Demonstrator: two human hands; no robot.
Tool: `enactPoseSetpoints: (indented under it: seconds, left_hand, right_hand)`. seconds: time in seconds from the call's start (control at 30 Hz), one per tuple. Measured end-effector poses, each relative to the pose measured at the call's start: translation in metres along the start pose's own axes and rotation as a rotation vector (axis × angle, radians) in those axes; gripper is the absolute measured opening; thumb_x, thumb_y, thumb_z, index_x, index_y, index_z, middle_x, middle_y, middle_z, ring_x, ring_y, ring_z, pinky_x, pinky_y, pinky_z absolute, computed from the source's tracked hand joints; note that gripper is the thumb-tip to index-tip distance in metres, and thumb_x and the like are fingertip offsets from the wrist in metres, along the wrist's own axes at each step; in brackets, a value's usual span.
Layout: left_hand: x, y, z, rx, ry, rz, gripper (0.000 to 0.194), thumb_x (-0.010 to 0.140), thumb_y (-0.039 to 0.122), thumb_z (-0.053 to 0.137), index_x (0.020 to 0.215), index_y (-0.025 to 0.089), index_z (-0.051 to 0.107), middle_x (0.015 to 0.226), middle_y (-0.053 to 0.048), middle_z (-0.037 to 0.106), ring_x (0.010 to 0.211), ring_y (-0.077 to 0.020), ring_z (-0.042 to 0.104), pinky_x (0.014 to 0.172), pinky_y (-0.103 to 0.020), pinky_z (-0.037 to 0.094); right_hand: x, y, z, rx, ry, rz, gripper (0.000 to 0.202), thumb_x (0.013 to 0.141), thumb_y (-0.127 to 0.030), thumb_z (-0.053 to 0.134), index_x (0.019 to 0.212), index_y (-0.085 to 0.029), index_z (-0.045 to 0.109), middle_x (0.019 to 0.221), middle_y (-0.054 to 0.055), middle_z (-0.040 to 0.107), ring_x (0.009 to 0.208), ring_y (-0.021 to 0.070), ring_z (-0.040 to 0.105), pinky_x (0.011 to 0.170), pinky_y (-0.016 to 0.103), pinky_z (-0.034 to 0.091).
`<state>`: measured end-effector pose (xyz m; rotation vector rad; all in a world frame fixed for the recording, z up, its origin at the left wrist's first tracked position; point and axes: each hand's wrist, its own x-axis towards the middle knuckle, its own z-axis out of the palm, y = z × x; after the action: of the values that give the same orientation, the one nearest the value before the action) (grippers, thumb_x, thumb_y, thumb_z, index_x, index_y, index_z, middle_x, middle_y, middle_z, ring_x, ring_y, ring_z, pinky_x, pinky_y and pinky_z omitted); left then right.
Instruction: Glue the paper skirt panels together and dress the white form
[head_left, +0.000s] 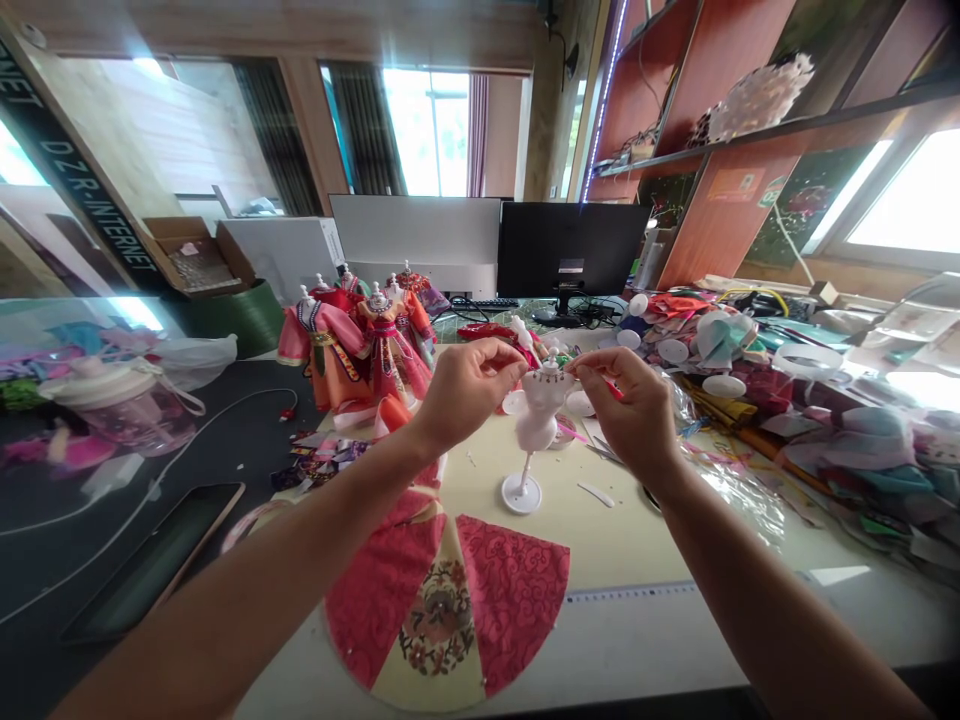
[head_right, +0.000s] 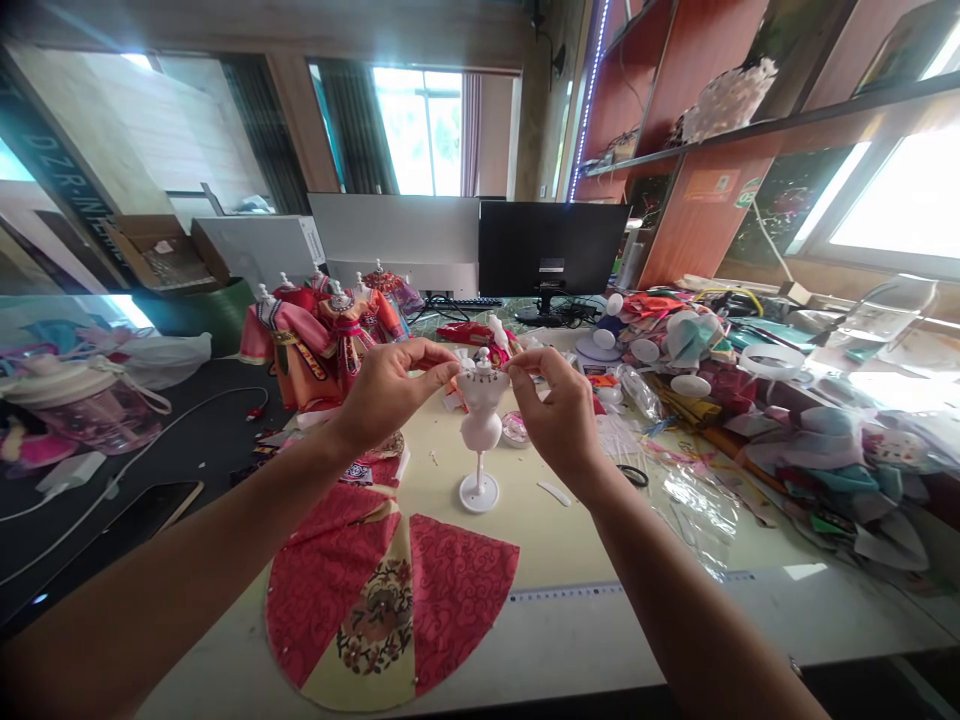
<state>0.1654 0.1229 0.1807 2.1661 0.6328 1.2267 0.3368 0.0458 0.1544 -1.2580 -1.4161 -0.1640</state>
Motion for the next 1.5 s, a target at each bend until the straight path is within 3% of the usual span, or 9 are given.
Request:
enactPoseSetpoints:
  seconds: [0.43, 1.0, 1.5]
  left_hand:
    - [0.01, -0.002, 0.005, -0.114, -0.015, -0.017, 0.01, 0.078, 0.021, 0.063, 0.08, 0.012, 0.068, 0.077, -0.004, 0.071, 0.068, -0.0115, 0.063, 0.062, -0.022, 0.051]
    - [0.017, -0.007, 0.009, -0.241, -0.113, -0.031, 0.014, 0.078, 0.024, 0.064, 0.082, 0.011, 0.069, 0.081, -0.006, 0.07, 0.074, -0.0132, 0.063, 0.066, -0.023, 0.049]
    - [0.02, -0.012, 0.012, -0.526, -0.174, -0.192, 0.015, 0.071, 0.022, 0.07, 0.083, 0.012, 0.07, 0.078, -0.004, 0.069, 0.071, -0.0113, 0.061, 0.071, -0.026, 0.049]
  right_hand:
    - [0.008, 0.0, 0.004, -0.016, 0.01, 0.012, 0.006, 0.08, -0.019, 0.056, 0.08, -0.019, 0.061, 0.076, 0.001, 0.068, 0.074, 0.0141, 0.062, 0.069, 0.029, 0.049]
    - [0.005, -0.001, 0.014, -0.206, 0.053, -0.103, 0.006, 0.082, -0.02, 0.053, 0.081, -0.022, 0.059, 0.075, 0.0, 0.068, 0.068, 0.0145, 0.063, 0.062, 0.027, 0.045]
    - [0.004, -0.003, 0.015, -0.215, 0.044, -0.105, 0.006, 0.083, -0.02, 0.053, 0.081, -0.02, 0.059, 0.077, 0.0, 0.068, 0.068, 0.0123, 0.061, 0.062, 0.026, 0.045]
